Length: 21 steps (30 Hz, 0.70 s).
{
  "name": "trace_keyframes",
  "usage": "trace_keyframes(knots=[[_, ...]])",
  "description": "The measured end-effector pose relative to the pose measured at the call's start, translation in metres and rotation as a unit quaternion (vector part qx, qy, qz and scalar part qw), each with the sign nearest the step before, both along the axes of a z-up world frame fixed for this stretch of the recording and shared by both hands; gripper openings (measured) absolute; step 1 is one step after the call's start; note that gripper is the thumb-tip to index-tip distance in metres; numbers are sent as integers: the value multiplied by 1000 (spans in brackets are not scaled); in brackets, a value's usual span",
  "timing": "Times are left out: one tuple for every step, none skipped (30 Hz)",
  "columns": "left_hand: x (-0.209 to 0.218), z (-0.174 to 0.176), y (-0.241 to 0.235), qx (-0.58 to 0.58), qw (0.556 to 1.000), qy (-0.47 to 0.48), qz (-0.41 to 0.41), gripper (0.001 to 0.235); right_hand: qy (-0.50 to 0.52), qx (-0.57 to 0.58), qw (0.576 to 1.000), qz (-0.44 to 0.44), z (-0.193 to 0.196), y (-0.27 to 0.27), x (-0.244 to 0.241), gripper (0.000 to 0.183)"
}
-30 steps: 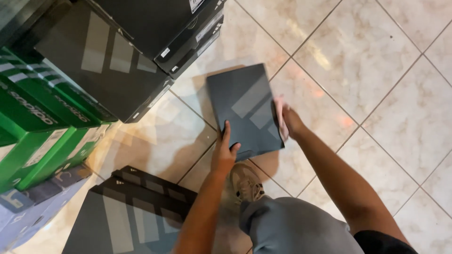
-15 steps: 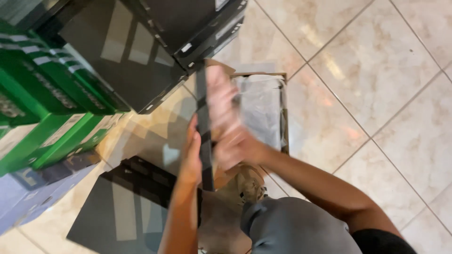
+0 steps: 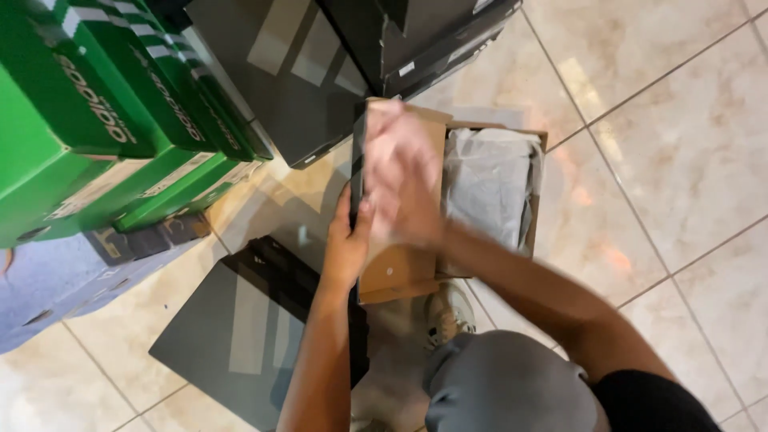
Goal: Cleaning and inspecting shoe boxes in a warehouse
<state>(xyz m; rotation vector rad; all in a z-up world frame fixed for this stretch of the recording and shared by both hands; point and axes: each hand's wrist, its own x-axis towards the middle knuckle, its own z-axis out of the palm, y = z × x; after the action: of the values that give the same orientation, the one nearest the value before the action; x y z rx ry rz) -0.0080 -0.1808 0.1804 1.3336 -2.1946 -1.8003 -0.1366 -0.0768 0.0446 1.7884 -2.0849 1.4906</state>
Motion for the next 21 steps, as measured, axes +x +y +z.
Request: trace_keyframes(knots=[[-2, 0, -4, -5, 1000, 11, 3, 60, 11, -5, 1000, 3, 7, 15, 22, 62], [-5, -1, -8, 16, 1000, 3, 6, 59, 81, 96, 992, 21, 12, 31, 45, 32], [3, -1, -8, 39, 999, -17, 10, 59, 139, 199, 969, 40, 16, 52, 79, 48], [2, -4, -7, 39, 999, -19, 14, 59, 138, 197, 970, 44, 3, 63, 69, 48], [7, -8, -3, 61, 998, -4, 22, 59, 126, 158, 977, 70, -9, 78, 65, 33], [12, -11, 1, 83, 996, 11, 30, 59, 114, 119, 982, 95, -22, 93, 62, 50], [13, -10, -2, 77, 997, 14, 28, 59, 117, 114, 982, 92, -5, 81, 45, 50], [14, -9, -5, 51, 998, 25, 15, 61, 35, 90, 987, 130, 14, 70, 27, 54], [14, -9, -4, 29, 999, 38, 1, 63, -47, 70, 982, 166, 34, 65, 8, 61], [10, -2, -6, 28, 999, 42, -3, 63, -43, 70, 983, 163, 36, 57, -7, 61], [9, 4, -6, 26, 999, 25, -13, 63, -25, 132, 990, 42, 37, 51, -20, 70], [8, 10, -5, 24, 999, 8, -23, 63, -5, 191, 978, -80, 38, 45, -34, 88], [6, 16, -4, 24, 999, 7, -21, 63, -6, 192, 978, -78, 28, 38, -41, 88], [3, 22, -3, 23, 1000, 3, -18, 64, 2, 214, 973, -90, 18, 30, -48, 78], [0, 29, -2, 21, 1000, 0, -19, 64, 9, 237, 966, -104, 8, 23, -55, 69], [4, 31, 2, 22, 1000, 0, -20, 64, 9, 237, 966, -106, 15, 24, -33, 69], [5, 32, 5, 19, 1000, 1, -15, 64, -60, 183, 981, -26, 22, 23, -15, 73], [5, 34, 8, 17, 1000, 3, -11, 63, -126, 126, 982, 54, 29, 22, 2, 79], [1, 33, 3, 18, 1000, 2, -11, 63, -127, 126, 982, 54, 18, 36, 19, 79], [-2, 31, -1, 26, 1000, 1, -6, 62, 10, 113, 991, 67, 6, 49, 35, 54], [-3, 29, -6, 34, 999, -3, -1, 61, 145, 98, 981, 79, -6, 62, 55, 43]])
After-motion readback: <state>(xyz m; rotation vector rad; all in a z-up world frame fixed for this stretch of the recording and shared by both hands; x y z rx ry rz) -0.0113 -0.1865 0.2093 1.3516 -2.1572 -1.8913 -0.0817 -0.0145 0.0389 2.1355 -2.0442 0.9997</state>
